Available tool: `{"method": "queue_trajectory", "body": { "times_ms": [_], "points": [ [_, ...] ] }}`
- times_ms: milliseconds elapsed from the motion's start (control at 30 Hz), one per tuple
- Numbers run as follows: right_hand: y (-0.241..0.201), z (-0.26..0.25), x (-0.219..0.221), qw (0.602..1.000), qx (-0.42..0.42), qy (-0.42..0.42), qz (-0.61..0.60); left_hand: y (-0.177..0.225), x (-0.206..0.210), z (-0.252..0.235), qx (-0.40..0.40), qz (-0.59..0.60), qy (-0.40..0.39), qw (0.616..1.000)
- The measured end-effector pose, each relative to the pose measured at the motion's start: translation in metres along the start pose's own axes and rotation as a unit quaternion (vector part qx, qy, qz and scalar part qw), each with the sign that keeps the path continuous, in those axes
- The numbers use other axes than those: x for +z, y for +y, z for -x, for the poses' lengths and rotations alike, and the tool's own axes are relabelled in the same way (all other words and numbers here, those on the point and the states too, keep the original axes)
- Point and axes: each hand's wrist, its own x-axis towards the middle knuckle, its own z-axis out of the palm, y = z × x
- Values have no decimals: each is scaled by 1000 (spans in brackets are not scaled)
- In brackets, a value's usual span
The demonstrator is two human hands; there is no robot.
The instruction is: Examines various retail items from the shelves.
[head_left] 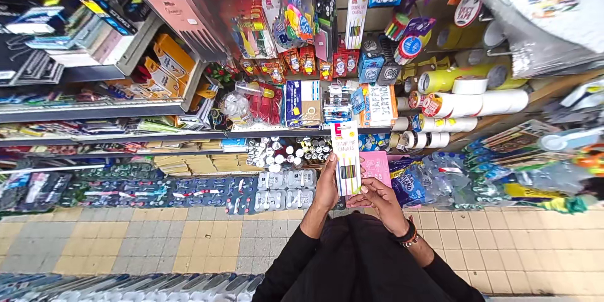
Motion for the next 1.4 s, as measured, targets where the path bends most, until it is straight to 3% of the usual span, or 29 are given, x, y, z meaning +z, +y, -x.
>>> {"method": "queue_trajectory", "body": {
  "times_ms": [1067,1300,1400],
  "points": [
    [0,3,-2,998,-20,28,50,-2,2,-4,-21,-3,-4,1000],
    [2,0,-10,992,-38,82,89,0,-3,-12,50,-193,-5,980],
    [5,1,-14,988,-37,94,118,3,-2,-14,41,-268,20,962]
  ]
}}
